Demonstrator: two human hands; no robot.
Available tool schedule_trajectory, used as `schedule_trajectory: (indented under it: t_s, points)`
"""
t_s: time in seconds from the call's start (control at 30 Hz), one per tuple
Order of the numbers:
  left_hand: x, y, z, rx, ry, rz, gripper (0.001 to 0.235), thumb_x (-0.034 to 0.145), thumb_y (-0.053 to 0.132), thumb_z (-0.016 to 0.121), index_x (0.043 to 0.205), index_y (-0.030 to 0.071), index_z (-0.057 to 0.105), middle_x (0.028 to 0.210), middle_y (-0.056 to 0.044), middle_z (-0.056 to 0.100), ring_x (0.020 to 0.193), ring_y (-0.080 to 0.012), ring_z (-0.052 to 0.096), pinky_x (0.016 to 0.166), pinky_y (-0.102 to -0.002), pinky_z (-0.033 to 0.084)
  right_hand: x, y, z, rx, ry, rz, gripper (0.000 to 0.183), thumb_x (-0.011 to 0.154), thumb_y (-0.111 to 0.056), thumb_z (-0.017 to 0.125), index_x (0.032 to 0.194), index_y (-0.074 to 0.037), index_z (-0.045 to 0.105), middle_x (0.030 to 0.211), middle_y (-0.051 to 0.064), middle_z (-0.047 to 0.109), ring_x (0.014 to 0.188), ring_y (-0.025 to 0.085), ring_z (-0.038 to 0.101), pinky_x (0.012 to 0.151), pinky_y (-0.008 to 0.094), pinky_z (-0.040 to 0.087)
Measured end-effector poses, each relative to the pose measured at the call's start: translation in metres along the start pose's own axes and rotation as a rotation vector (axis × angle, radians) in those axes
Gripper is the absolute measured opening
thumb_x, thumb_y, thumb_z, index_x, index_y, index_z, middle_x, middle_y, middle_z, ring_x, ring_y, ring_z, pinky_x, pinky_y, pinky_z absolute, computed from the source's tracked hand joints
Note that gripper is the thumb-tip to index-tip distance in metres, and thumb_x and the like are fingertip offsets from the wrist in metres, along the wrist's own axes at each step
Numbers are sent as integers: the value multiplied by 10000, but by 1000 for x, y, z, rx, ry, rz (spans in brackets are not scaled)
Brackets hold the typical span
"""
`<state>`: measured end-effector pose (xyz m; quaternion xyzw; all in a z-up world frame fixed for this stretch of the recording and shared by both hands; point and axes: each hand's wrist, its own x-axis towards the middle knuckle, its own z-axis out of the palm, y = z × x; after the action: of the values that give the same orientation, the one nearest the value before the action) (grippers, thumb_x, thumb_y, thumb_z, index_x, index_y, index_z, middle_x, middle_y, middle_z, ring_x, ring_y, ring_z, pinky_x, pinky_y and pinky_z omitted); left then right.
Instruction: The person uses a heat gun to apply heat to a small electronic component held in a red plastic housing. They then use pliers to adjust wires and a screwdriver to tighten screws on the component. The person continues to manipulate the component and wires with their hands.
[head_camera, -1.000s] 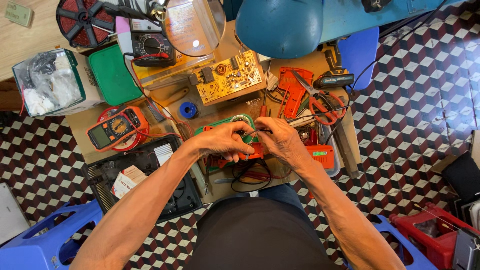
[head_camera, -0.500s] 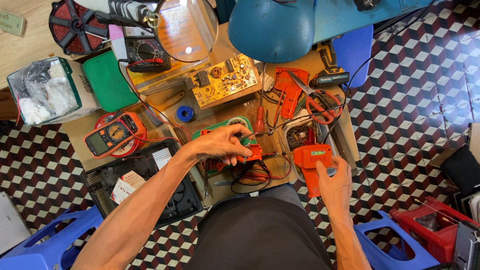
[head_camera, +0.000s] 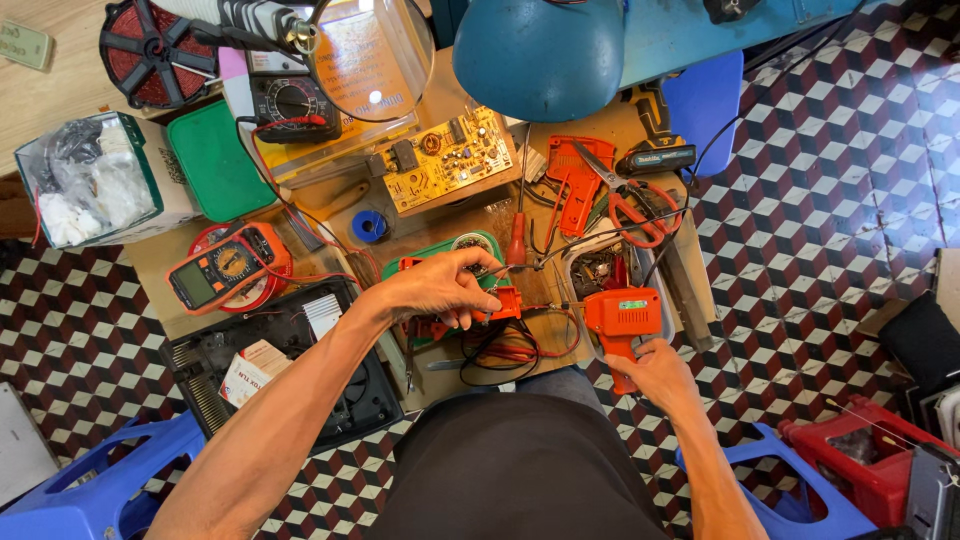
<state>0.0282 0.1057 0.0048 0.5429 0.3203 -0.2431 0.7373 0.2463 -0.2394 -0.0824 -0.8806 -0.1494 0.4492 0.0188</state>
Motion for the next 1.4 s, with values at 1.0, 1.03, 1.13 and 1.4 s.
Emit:
schedule_trajectory:
  t_s: [1.0,1.03,1.13,1.4]
  points:
    - [-3,-14,22,10,48,16,623,842,207,792,1390,80,525,790,-66,729,584,-147,714,476,-276,549,-71,-144,-121,1102,-246,-598,286,908,-115,678,1147,34,633,773,64,639,622,130,593,554,276,492]
    - [-1,-16,23,-5,55,16,619,845,205,790,1390,80,523,785,-75,719,583,-150,714,474,-284,552,-67,-152,-123,982,-232,-597,272,919,-117,688,1123,60,647,711,64,612,601,140,593,546,281,490]
    - [4,-25,27,-32,61,21,605,849,202,786,1381,75,526,778,-93,704,577,-156,712,466,-300,553,-63,-164,-118,720,-211,-612,294,873,-147,738,1089,21,631,646,31,610,507,128,574,464,280,491]
    - [10,-34,30,-11,85,81,569,859,207,782,1344,50,529,793,-98,733,565,-147,702,464,-286,524,-45,-185,-94,489,-334,-568,336,860,-272,755,1064,-20,664,554,34,602,396,115,540,360,274,442]
